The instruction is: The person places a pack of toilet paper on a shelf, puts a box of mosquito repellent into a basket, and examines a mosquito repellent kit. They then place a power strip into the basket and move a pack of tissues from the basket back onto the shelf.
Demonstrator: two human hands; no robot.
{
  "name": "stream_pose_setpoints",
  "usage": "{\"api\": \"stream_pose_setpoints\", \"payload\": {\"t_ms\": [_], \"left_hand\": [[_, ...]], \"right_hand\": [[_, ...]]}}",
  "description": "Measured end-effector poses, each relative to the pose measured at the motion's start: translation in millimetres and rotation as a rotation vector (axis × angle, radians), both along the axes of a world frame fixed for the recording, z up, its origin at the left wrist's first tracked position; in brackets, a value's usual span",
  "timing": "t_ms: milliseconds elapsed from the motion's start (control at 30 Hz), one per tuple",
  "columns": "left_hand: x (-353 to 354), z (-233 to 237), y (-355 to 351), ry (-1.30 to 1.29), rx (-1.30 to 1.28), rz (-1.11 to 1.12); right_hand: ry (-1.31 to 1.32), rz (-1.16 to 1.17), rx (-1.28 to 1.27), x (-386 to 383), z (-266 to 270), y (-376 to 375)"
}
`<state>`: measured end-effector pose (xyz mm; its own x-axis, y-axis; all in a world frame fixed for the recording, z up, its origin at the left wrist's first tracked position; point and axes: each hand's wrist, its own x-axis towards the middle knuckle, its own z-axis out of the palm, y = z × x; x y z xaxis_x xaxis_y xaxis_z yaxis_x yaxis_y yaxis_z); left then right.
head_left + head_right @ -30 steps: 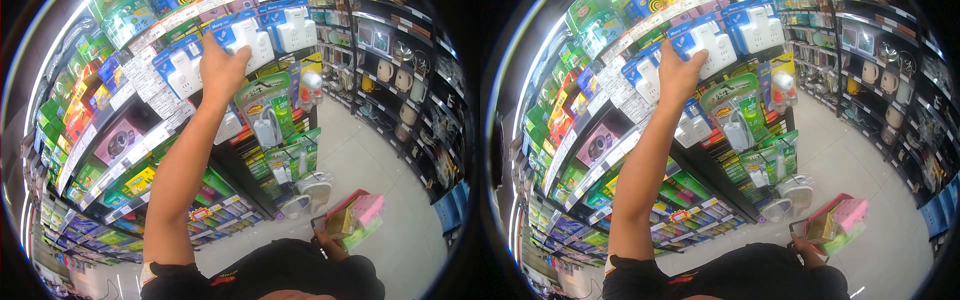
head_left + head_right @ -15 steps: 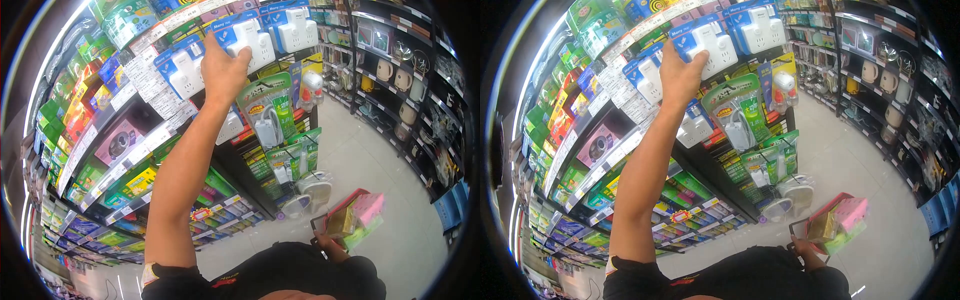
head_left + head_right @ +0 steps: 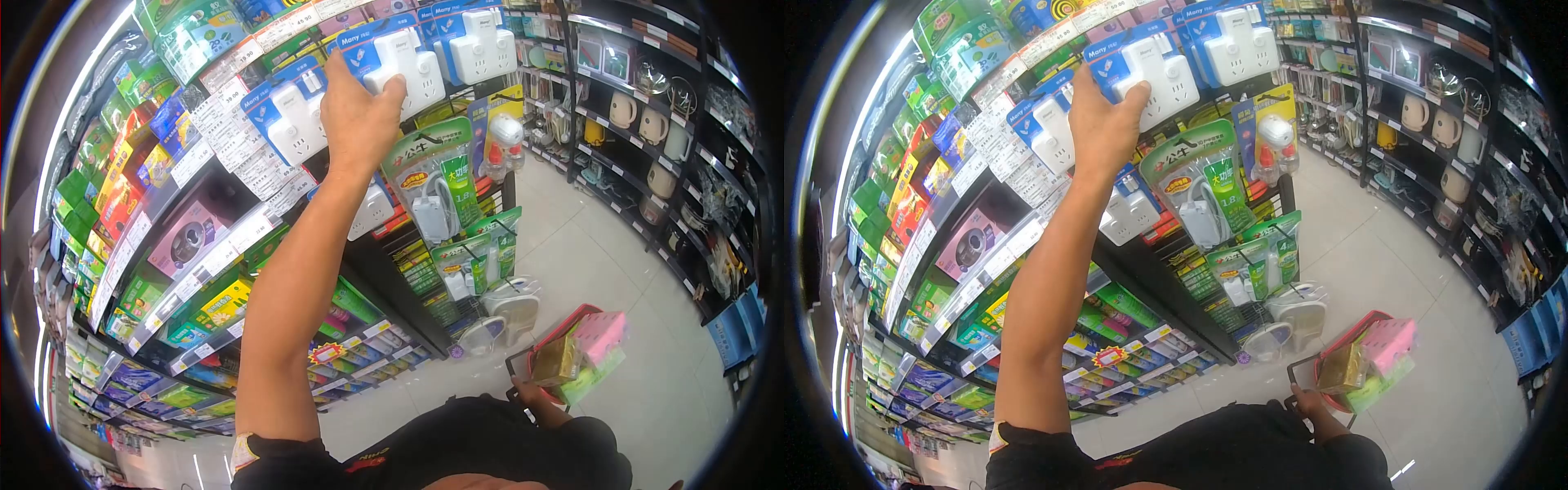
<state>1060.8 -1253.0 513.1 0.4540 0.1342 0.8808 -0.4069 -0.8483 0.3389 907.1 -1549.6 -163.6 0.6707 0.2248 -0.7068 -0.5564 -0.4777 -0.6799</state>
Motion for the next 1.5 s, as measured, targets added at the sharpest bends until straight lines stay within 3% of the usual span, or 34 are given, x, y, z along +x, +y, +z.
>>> {"api": "stream_pose_setpoints", "payload": {"t_ms": [67,200,567,667,800,967,1067,1167,1333,1400,1500], "left_hand": [[1.0,-0.7,-0.2,-0.008,-0.011,-0.006],[-2.9,2.2,-3.9,0.028,-0.021,-0.008],[0.4,-0.8,0.3,0.002,-0.032,-0.063],[0.7,-2.2,2.4,0.011,-0.032,-0.066],[2.8,-2.5,2.6,0.008,-0.020,-0.011],[3.8,-3.4,2.9,-0.018,-0.019,-0.036],[3.0,-3.6,2.5,-0.025,-0.042,-0.105],[0.7,-4.5,3.2,-0.072,0.046,-0.063],[-0.9,-17.4,10.1,-0.002,-0.050,-0.118],[-13.4,-30.9,7.1,-0.068,0.007,-0.050],[-44.8,-53.6,4.4,-0.155,0.138,-0.053]], "right_hand": [[-0.049,0.009,-0.028,-1.2,15.8,1.0],[0.000,0.008,0.010,1.7,-15.4,-1.3],[0.044,0.020,0.010,8.3,-39.1,-7.4],[0.086,0.004,0.071,8.0,9.1,-5.5],[0.065,-0.011,0.082,9.5,-23.0,-8.8],[0.073,-0.006,0.059,6.7,26.3,-2.6],[-0.036,0.062,0.086,9.8,-9.4,-6.2],[0.035,0.035,0.068,8.2,-3.6,-4.6],[0.033,0.005,0.124,3.8,39.9,1.2],[0.111,-0.011,0.135,6.7,27.6,-0.6],[0.110,0.023,0.071,7.0,77.9,7.1]]}}
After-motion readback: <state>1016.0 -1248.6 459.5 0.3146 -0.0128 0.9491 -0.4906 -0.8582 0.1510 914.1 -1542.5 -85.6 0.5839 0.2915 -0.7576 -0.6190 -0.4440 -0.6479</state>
